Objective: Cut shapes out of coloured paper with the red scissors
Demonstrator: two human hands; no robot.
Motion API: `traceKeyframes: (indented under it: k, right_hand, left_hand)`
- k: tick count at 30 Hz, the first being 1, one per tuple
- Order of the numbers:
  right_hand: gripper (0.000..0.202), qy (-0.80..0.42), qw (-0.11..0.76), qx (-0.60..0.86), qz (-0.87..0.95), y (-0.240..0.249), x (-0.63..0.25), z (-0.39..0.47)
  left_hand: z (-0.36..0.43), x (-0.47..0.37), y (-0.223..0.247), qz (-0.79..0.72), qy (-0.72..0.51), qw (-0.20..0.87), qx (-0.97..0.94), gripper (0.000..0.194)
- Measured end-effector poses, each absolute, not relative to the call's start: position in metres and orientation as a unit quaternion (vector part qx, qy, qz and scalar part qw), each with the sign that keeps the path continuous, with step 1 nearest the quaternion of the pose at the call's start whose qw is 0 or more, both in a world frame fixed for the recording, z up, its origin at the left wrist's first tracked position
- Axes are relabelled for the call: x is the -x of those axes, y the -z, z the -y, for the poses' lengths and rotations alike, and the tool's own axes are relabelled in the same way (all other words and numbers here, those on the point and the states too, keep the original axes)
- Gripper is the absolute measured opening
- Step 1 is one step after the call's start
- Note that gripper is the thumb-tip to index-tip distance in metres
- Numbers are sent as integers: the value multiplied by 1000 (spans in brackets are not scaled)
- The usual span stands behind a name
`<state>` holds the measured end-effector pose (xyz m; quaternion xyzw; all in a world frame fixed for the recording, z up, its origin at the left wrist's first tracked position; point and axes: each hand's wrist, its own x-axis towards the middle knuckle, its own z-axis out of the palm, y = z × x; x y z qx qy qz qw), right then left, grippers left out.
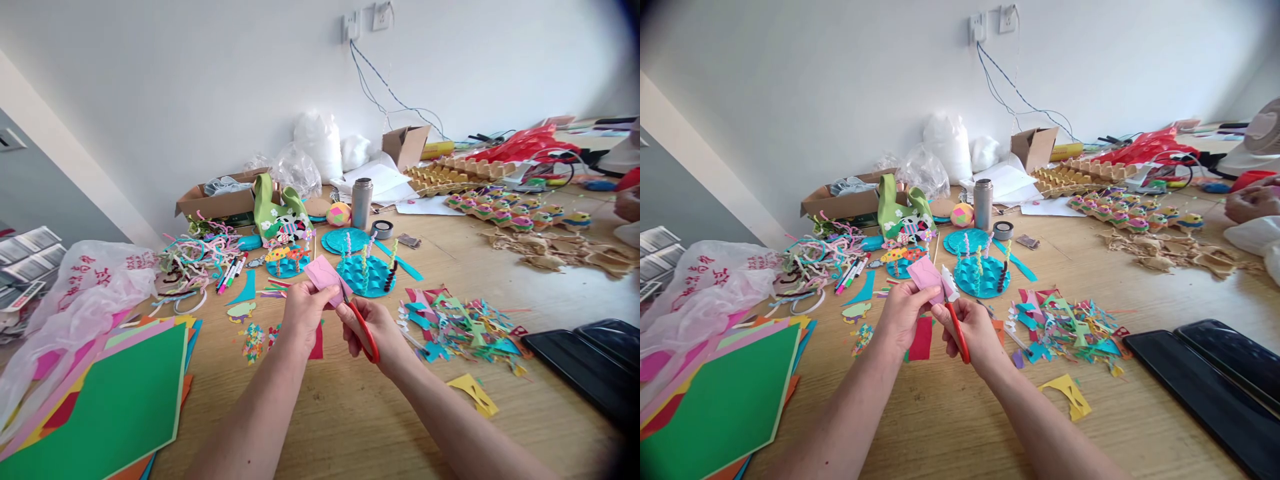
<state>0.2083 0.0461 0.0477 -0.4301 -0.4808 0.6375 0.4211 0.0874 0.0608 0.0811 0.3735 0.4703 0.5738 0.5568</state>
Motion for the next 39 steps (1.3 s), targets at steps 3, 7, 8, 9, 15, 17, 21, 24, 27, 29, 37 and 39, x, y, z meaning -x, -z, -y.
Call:
traceKeyframes:
  k: [3, 7, 8, 9, 15, 17, 21, 24, 27, 29, 37, 39]
  right_hand:
    - [45, -636, 422, 428, 484, -49, -209, -46]
    - [43, -639, 418, 428, 484, -48, -209, -46]
    - [43, -639, 418, 428, 484, -48, -209, -46]
    - [43, -640, 418, 428, 483, -47, -210, -46]
    - [42, -645, 417, 427, 476, -44, -210, -46]
    - [42, -646, 415, 428, 476, -43, -210, -47]
    - [41, -646, 416, 428, 476, -43, -209, -47]
    - [41, -647, 422, 420, 476, -44, -209, -47]
    - [40, -647, 426, 411, 480, -45, -209, -46]
    - [40, -648, 427, 408, 481, -45, -209, -46]
    - [40, -645, 429, 414, 478, -45, -209, -47]
    - [40, -647, 425, 418, 475, -45, -209, -47]
  left_hand:
    - [-61, -87, -82, -474, -569, 557, -376, 15]
    - [-61, -86, -82, -480, -565, 555, -377, 17]
    - [-61, -86, -82, -482, -564, 554, -377, 16]
    - [-61, -86, -82, -483, -564, 554, -375, 16]
    - [-62, -85, -80, -475, -561, 563, -378, 18]
    - [-62, -86, -81, -474, -563, 563, -376, 19]
    - [-62, -86, -81, -477, -564, 560, -375, 20]
    - [-62, -85, -80, -483, -554, 558, -385, 19]
    - [-62, -85, -79, -490, -545, 552, -398, 18]
    - [-62, -84, -79, -491, -544, 549, -402, 17]
    - [-62, -85, -80, -489, -544, 556, -393, 18]
    - [-62, -85, -80, -491, -543, 556, -394, 18]
